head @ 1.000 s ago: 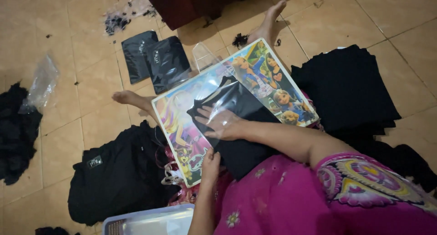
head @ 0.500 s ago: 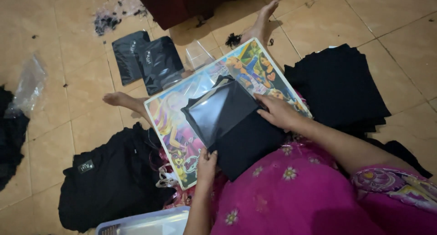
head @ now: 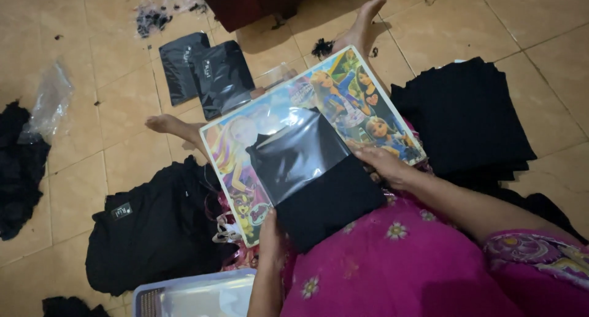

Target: The person sits on the floor and repeatedly folds black t-shirts, places each folded shirt into a clear plastic bag, and sets the packaged item aside. The process is repeated for multiple shirts using a colorful board as a folding surface.

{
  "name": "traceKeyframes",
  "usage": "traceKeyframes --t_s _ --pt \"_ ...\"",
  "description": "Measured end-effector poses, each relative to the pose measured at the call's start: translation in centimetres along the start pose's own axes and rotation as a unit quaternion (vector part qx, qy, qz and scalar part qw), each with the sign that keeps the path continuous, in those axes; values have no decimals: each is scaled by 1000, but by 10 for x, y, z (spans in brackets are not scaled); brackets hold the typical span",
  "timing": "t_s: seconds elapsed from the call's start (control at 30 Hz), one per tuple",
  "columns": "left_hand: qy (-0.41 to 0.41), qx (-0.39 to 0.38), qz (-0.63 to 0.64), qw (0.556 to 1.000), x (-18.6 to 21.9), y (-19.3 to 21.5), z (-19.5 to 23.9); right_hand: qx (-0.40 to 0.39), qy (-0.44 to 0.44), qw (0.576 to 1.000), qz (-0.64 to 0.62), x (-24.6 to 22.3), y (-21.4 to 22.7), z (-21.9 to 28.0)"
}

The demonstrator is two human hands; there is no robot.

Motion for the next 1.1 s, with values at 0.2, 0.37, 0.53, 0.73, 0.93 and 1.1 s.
traceKeyframes --t_s 0.2,0.37,0.53,0.73,0.93,1.1 --pt "87 18 119 989 7 -8 7 12 15 1000 -7 12 5 -13" --pt "-8 -67 30 997 -13 5 -11 -4 21 996 85 4 7 0" --pt "-31 -191 -222 956 -12 26 5 -216 -8 939 267 -15 26 22" --pt "-17 16 -193 981 47 -10 -36 -86 70 966 233 -85 -23 11" --pt "-153 -57 83 983 119 -31 56 -147 215 960 98 -110 -22 43" --pt "-225 -107 154 956 147 -20 60 -112 219 968 53 -123 -16 41"
Point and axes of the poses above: each hand's wrist, its own z-axis away from the middle knuckle, its own y-axis out of the back of the hand, x = y × z, the point moved 1 cm from there along -z, towards the middle knuckle
